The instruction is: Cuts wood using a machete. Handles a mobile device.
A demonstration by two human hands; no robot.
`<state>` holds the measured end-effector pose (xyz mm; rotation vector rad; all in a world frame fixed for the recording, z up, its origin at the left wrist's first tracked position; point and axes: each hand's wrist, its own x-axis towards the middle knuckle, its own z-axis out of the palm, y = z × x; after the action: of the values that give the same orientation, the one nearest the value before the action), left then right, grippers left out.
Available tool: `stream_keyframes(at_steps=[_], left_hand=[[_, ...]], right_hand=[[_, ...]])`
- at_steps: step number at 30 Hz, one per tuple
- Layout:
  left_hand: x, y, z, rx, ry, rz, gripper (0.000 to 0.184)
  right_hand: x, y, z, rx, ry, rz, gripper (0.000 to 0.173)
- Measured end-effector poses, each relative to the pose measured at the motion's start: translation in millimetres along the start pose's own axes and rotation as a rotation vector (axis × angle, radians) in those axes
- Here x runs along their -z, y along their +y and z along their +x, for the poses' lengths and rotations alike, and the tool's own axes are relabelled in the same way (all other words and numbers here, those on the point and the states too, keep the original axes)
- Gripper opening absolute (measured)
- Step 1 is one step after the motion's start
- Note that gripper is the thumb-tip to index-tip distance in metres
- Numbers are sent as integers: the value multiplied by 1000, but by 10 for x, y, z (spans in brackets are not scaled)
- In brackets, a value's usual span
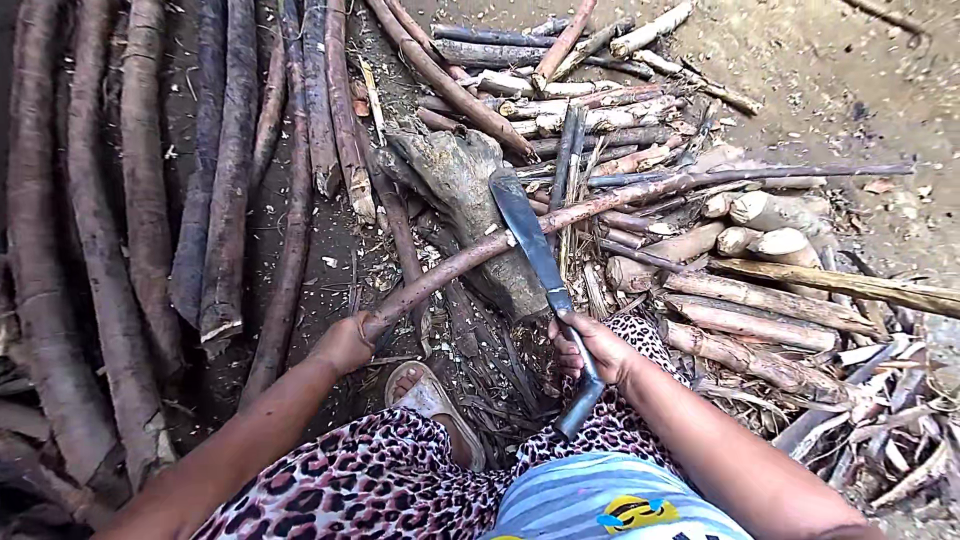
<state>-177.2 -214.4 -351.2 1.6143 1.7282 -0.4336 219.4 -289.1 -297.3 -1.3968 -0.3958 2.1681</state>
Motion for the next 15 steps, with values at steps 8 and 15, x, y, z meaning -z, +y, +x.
stream_keyframes(at_steps=[8,15], left_hand=[[4,18,84,31,-66,9,46],[14,24,74,24,-75,-8,47]], right_hand=[[-248,-359,-385,554,309,-454,22],[-475,-1549,-991,1655,442,-284,29]])
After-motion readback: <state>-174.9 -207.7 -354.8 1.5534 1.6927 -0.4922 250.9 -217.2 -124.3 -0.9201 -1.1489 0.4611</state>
